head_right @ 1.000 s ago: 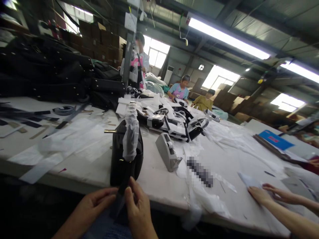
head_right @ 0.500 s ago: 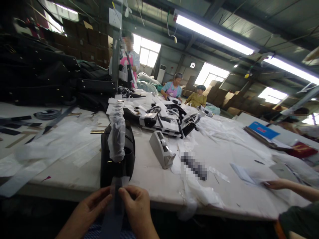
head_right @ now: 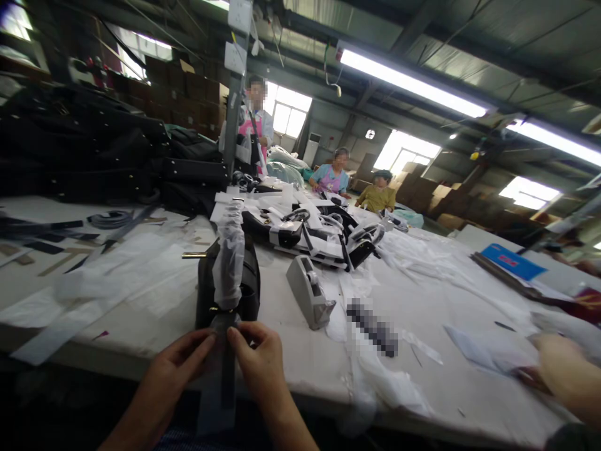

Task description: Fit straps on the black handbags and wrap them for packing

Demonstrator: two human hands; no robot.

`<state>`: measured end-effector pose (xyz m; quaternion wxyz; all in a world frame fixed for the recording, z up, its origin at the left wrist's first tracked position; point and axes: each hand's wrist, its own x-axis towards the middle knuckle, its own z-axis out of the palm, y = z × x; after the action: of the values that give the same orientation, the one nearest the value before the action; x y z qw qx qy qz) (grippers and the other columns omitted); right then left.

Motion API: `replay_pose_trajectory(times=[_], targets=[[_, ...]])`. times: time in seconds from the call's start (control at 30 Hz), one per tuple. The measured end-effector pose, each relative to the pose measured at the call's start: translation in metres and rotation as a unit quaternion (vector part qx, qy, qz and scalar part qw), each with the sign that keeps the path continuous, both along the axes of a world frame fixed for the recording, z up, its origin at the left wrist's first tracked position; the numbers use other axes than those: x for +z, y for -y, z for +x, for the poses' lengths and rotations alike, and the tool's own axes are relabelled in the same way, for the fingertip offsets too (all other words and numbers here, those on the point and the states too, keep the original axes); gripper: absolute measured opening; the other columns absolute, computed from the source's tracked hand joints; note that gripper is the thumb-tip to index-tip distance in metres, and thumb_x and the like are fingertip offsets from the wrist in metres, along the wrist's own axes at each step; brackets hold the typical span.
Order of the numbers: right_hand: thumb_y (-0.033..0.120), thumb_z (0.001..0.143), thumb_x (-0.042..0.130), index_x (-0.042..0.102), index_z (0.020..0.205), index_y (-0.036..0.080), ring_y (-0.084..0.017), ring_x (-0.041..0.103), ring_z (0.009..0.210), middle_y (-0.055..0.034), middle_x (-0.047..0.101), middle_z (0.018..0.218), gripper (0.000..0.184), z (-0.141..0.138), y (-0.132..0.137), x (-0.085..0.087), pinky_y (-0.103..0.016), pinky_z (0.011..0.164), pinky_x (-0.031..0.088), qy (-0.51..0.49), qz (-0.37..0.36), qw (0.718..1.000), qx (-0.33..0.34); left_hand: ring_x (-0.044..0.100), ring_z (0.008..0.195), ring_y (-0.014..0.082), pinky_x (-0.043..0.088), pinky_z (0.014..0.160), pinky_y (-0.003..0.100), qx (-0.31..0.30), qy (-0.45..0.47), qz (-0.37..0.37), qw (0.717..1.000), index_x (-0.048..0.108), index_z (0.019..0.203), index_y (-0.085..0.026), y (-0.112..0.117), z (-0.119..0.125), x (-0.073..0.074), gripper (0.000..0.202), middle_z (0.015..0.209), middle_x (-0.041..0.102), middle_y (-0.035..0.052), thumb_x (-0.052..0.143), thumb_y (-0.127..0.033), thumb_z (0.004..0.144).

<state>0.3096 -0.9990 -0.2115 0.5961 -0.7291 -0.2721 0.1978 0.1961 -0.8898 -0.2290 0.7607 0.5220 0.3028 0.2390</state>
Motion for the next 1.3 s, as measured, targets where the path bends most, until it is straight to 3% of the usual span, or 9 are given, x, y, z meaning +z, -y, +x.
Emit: replay_pose_trajectory(times=[0.2,0.33,0.43,0.53,0.63,0.73,0.93,1.07,1.3], targets=[[0.041,0.084,0.071,0.081,0.082,0.016,-0.018,0.06,0.072,-0.0041,0.073,0.076,0.026,-0.002,0.0,0.004,-0.026,0.064,0.045,0.047,0.009,0.999,0.019,0.072,0.092,0.0243,0.058,0.075,0.024,0.033,-0.01,0.049,0.998,0.078,0.098,-0.019,-0.006,0.003,0.007,0.044,0.098,0.081,0.0045,0.082,-0.053,0.071],[0.044,0.085,0.07,0.082,0.089,0.016,-0.02,0.063,0.072,-0.0051,0.076,0.079,0.031,-0.001,0.001,0.009,-0.028,0.067,0.049,0.03,0.013,0.999,0.03,0.072,0.088,0.022,0.057,0.076,0.023,0.054,-0.009,0.094,0.994,0.077,0.099,-0.02,-0.01,0.004,0.006,0.039,0.097,0.081,0.0026,0.081,-0.05,0.075],[0.045,0.086,0.069,0.082,0.09,0.017,-0.02,0.065,0.07,-0.0049,0.077,0.077,0.032,-0.002,-0.002,0.012,-0.029,0.067,0.05,0.025,0.005,1.0,0.015,0.072,0.093,0.021,0.056,0.08,0.022,0.078,0.003,0.064,0.995,0.075,0.1,-0.021,-0.008,0.005,0.004,0.037,0.099,0.08,0.0015,0.081,-0.049,0.077],[0.041,0.085,0.07,0.082,0.087,0.017,-0.021,0.065,0.072,-0.0051,0.076,0.077,0.026,-0.006,-0.003,0.013,-0.029,0.067,0.05,0.069,0.001,0.998,-0.002,0.072,0.098,0.0217,0.057,0.079,0.022,0.05,0.024,0.012,0.998,0.072,0.105,-0.021,-0.005,0.004,0.005,0.042,0.104,0.08,0.0027,0.081,-0.049,0.076],[0.037,0.088,0.068,0.081,0.095,0.019,-0.021,0.066,0.075,-0.0055,0.076,0.082,0.024,-0.009,-0.002,0.012,-0.028,0.069,0.051,0.094,0.006,0.996,0.006,0.072,0.098,0.0222,0.058,0.081,0.023,0.024,0.03,0.014,0.999,0.071,0.104,-0.02,-0.007,0.003,0.008,0.043,0.102,0.08,0.0043,0.084,-0.046,0.073],[0.039,0.087,0.068,0.08,0.1,0.018,-0.02,0.067,0.077,-0.0058,0.077,0.086,0.027,-0.007,-0.003,0.013,-0.028,0.07,0.052,0.049,0.013,0.998,0.03,0.073,0.096,0.0214,0.057,0.083,0.024,0.05,0.033,0.03,0.998,0.071,0.102,-0.019,-0.012,0.006,0.011,0.042,0.097,0.08,0.0035,0.086,-0.042,0.071],[0.04,0.081,0.074,0.079,0.083,0.015,-0.014,0.059,0.062,-0.0018,0.072,0.069,0.026,0.008,-0.009,0.024,-0.023,0.058,0.046,0.023,-0.004,0.999,0.046,0.073,0.093,0.0216,0.057,0.077,0.023,0.073,0.039,0.019,0.996,0.069,0.104,-0.019,-0.012,0.011,0.014,0.043,0.096,0.08,0.0036,0.085,-0.044,0.072],[0.041,0.081,0.074,0.077,0.078,0.014,-0.013,0.058,0.056,-0.0017,0.07,0.064,0.028,0.001,-0.014,0.021,-0.022,0.053,0.044,0.018,-0.004,0.999,0.028,0.072,0.1,0.021,0.057,0.08,0.021,0.055,0.053,0.008,0.997,0.07,0.104,-0.021,-0.007,0.005,0.011,0.039,0.102,0.08,0.0035,0.082,-0.045,0.076],[0.048,0.08,0.074,0.076,0.079,0.014,-0.018,0.067,0.057,-0.0056,0.073,0.067,0.034,-0.023,-0.026,0.008,-0.026,0.057,0.053,-0.047,0.032,0.998,-0.009,0.075,0.074,0.0197,0.055,0.059,0.019,-0.008,0.042,-0.05,0.998,0.073,0.095,-0.019,-0.015,-0.014,0.007,0.031,0.081,0.08,0.0008,0.081,-0.044,0.077]])
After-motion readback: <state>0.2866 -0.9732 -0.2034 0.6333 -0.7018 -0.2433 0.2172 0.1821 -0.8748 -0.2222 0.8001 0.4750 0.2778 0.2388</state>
